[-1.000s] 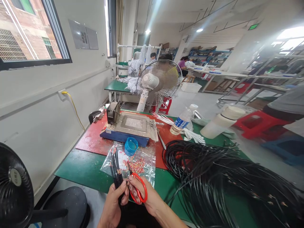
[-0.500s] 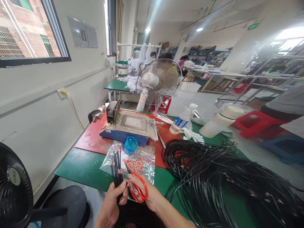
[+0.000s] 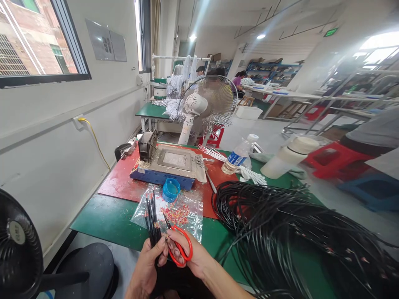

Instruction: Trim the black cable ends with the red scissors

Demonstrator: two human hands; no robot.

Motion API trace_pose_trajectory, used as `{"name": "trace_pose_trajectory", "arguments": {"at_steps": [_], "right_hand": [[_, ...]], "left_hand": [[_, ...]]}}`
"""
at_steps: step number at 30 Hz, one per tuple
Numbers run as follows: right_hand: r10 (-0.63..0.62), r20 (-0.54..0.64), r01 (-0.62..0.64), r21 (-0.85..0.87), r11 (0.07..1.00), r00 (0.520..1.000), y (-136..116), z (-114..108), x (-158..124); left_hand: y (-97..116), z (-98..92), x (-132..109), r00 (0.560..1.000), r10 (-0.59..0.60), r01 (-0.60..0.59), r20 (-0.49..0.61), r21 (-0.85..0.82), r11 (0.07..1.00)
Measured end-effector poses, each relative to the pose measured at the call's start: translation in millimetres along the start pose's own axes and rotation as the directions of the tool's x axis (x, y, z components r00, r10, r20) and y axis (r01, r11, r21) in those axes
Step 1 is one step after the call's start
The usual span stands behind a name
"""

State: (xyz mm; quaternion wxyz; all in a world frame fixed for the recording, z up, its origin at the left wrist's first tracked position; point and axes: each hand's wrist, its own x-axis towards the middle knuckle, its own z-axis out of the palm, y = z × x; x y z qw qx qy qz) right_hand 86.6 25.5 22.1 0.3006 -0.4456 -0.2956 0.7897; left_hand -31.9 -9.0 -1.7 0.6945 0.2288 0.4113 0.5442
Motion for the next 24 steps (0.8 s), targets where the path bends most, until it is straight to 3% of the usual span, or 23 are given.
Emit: {"name": "trace_pose_trajectory", "arguments": {"at_steps": [9, 16, 24], "right_hand": [[-0.036, 0.011, 0.036, -0.040, 0.999, 0.999, 0.5, -0.2, 0.5], [-0.190, 0.031, 0.192, -0.088, 0.978, 0.981, -1.0, -3.5, 0.2], [-0.167, 0.051, 0.171, -0.093, 0.981, 0.985, -2.7, -2.3, 0.5]], "left_hand": [[0.9, 2.1, -3.0, 0.999, 0.009, -0.009, -0.037, 0.002, 1.000], [4.0, 2.1, -0.6, 1.000, 0.008, -0.008, 0.016, -0.008, 1.000], [4.2, 3.7, 0.0, 1.000, -0.007, 0.008, 0.024, -0.025, 1.000]]}}
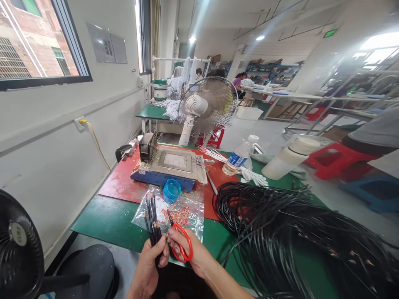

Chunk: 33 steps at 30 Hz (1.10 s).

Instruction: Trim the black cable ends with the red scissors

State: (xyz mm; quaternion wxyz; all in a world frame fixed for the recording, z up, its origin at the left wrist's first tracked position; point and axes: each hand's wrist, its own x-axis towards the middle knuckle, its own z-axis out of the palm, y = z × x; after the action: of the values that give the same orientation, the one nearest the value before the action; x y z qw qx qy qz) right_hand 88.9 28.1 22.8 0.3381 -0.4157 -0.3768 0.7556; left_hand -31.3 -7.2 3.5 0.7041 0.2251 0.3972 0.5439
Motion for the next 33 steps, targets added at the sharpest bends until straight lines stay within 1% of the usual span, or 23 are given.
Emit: {"name": "trace_pose_trajectory", "arguments": {"at_steps": [5, 10, 17, 20, 21, 22, 23, 24, 25, 26, 27, 28, 29, 30, 31, 32, 33], "right_hand": [[-0.013, 0.015, 0.012, 0.019, 1.000, 1.000, -0.4, -0.9, -0.4], [-0.010, 0.043, 0.010, -0.001, 1.000, 0.999, -1.8, -1.5, -0.9], [0.042, 0.048, -0.040, -0.035, 0.999, 0.998, 1.1, -1.4, 1.5], [-0.016, -0.026, 0.014, -0.082, 0.997, 1.000, 3.2, -2.1, 1.5], [-0.062, -0.061, 0.053, -0.139, 0.989, 0.996, 3.4, -2.9, 0.9], [-0.134, -0.090, 0.111, -0.230, 0.967, 0.987, 3.4, -4.0, -0.2], [-0.230, -0.101, 0.181, -0.349, 0.919, 0.968, 3.1, -5.4, -1.7], [-0.341, -0.083, 0.262, -0.480, 0.837, 0.936, 2.6, -7.1, -3.5], [-0.457, -0.032, 0.347, -0.604, 0.717, 0.889, 2.2, -8.8, -5.4], [-0.566, 0.046, 0.428, -0.704, 0.566, 0.823, 1.9, -10.5, -7.3], [-0.658, 0.140, 0.497, -0.772, 0.395, 0.740, 1.8, -12.1, -9.0], [-0.721, 0.246, 0.550, -0.806, 0.220, 0.648, 1.8, -13.4, -10.4], [-0.752, 0.354, 0.586, -0.808, 0.053, 0.556, 1.8, -14.4, -11.5], [-0.757, 0.453, 0.604, -0.791, -0.098, 0.471, 1.7, -15.1, -12.2], [-0.741, 0.536, 0.608, -0.763, -0.220, 0.404, 1.3, -15.6, -12.7], [-0.713, 0.602, 0.608, -0.731, -0.310, 0.360, 0.5, -15.9, -12.9], [-0.680, 0.651, 0.607, -0.702, -0.372, 0.336, -0.6, -15.9, -13.0]], "left_hand": [[3.0, 3.8, -2.4, 1.000, 0.005, -0.005, -0.019, 0.008, 1.000], [2.1, 2.4, -4.2, 1.000, 0.017, -0.016, -0.007, 0.036, 0.999], [2.4, 0.8, -6.0, 1.000, -0.002, 0.002, -0.030, 0.017, 1.000], [3.9, 3.5, -5.5, 0.997, -0.005, 0.004, -0.071, -0.016, 1.000], [4.5, 4.1, -5.1, 0.996, -0.015, 0.011, -0.090, -0.047, 0.999], [5.1, 4.4, -4.5, 0.993, -0.036, 0.025, -0.114, -0.090, 0.996], [5.7, 4.5, -3.7, 0.988, -0.069, 0.048, -0.142, -0.148, 0.988], [6.3, 4.4, -3.0, 0.980, -0.107, 0.069, -0.169, -0.213, 0.974], [6.9, 4.4, -2.3, 0.971, -0.145, 0.088, -0.190, -0.279, 0.956], [7.5, 4.6, -1.7, 0.963, -0.179, 0.104, -0.200, -0.337, 0.936], [8.2, 4.9, -1.3, 0.960, -0.200, 0.112, -0.196, -0.386, 0.916], [8.8, 5.5, -1.1, 0.962, -0.210, 0.119, -0.176, -0.423, 0.898], [9.3, 6.3, -1.2, 0.965, -0.217, 0.128, -0.150, -0.452, 0.883], [9.7, 7.0, -1.4, 0.966, -0.227, 0.142, -0.127, -0.473, 0.870], [9.8, 7.7, -1.9, 0.963, -0.246, 0.162, -0.112, -0.487, 0.858], [9.7, 8.0, -2.4, 0.959, -0.265, 0.182, -0.104, -0.495, 0.850], [9.3, 8.1, -3.0, 0.954, -0.282, 0.199, -0.101, -0.491, 0.848]]}}
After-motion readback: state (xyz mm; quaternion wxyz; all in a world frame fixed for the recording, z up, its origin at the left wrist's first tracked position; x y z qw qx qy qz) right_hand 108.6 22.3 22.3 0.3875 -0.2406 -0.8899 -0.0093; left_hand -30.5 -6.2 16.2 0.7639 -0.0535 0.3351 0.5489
